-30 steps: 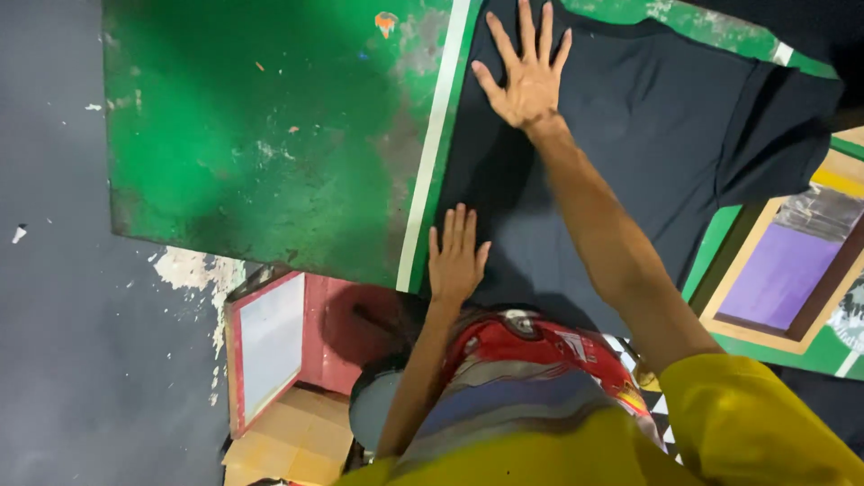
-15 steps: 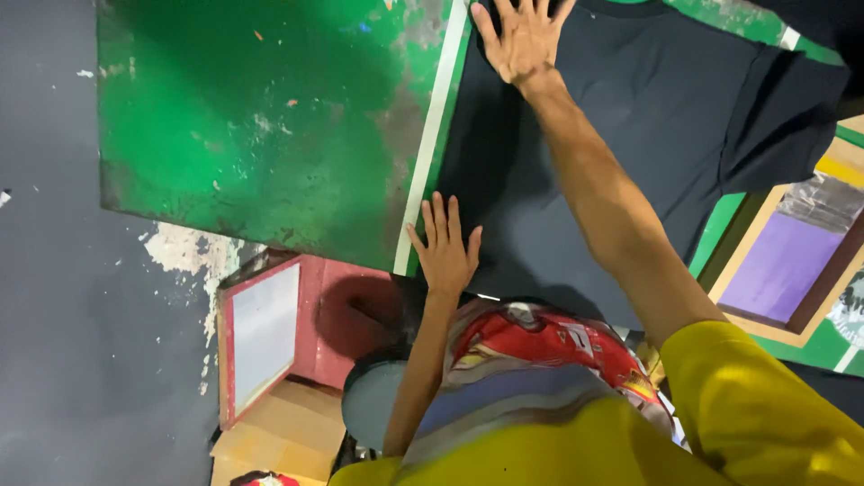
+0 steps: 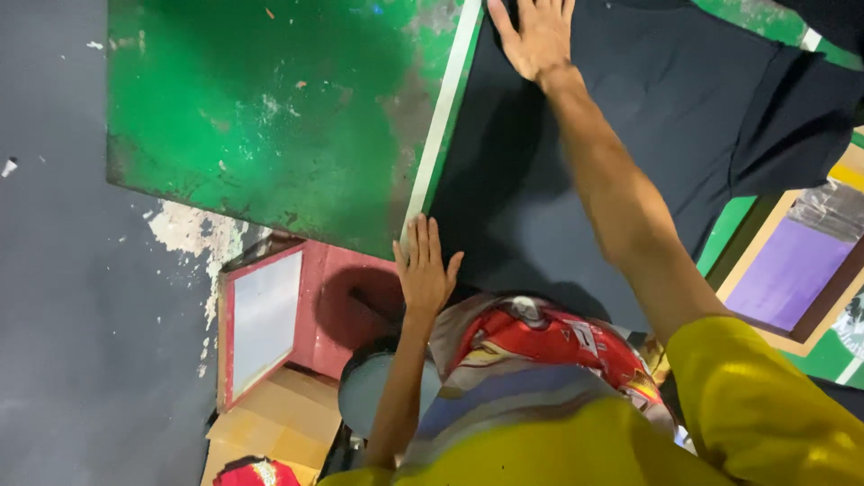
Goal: The person unfolds a black t-shirt and lays it flat on a green workbench. They place a wooden screen printing frame over the shirt and use a squeegee to apply purple ink, moving the tool back and forth to transfer the design. After printing, the person removes the frame and folds the t-shirt.
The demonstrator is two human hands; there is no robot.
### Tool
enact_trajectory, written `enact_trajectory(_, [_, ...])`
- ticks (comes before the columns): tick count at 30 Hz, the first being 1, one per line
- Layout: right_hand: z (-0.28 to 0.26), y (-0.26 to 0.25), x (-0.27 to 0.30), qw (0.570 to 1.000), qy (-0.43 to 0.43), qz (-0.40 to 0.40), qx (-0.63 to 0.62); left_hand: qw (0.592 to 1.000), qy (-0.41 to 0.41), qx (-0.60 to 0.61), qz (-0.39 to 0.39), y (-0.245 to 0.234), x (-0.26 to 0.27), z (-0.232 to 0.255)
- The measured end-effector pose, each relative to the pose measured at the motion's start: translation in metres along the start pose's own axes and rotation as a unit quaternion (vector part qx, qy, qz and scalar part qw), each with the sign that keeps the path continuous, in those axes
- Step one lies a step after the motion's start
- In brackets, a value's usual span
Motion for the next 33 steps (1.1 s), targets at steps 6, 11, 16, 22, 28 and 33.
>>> enact_trajectory(6, [-0.017, -0.072, 0.139, 0.966, -0.074, 0.244, -0.034, 0.994, -0.040, 0.104, 0.016, -0.010, -0.013, 0.021])
enact_trajectory(11, [0.011, -0.044, 0.339, 0.971, 0.127, 0.196, 0.048, 0.981, 0.053, 0.180, 0.056, -0.009, -0.029, 0.058])
enact_trajectory(16, [0.001, -0.017, 0.450, 0.946, 0.289, 0.148, -0.004, 0.988, 0.068, 0.127, 0.053, 0.001, -0.036, 0.062])
enact_trajectory(22, [-0.002, -0.004, 0.466, 0.942, 0.315, 0.118, 0.014, 0.993, 0.037, 0.110, 0.012, -0.008, -0.024, 0.053])
enact_trajectory(28, [-0.007, 0.013, 0.473, 0.933, 0.333, 0.135, 0.005, 0.995, 0.046, 0.084, 0.012, 0.012, -0.031, 0.037])
enact_trajectory(33, [-0.017, 0.004, 0.477, 0.923, 0.336, 0.184, 0.027, 0.993, 0.068, 0.091, -0.009, 0.003, -0.033, 0.043])
Point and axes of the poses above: each hand's wrist, its own x-axis away from the middle knuckle, its own y-axis out of the palm, z = x × y, the point moved 7 cm from there along -x, towards the middle knuckle, and after that the axes turned 15 degrees about -y, right-handed, at the moved point
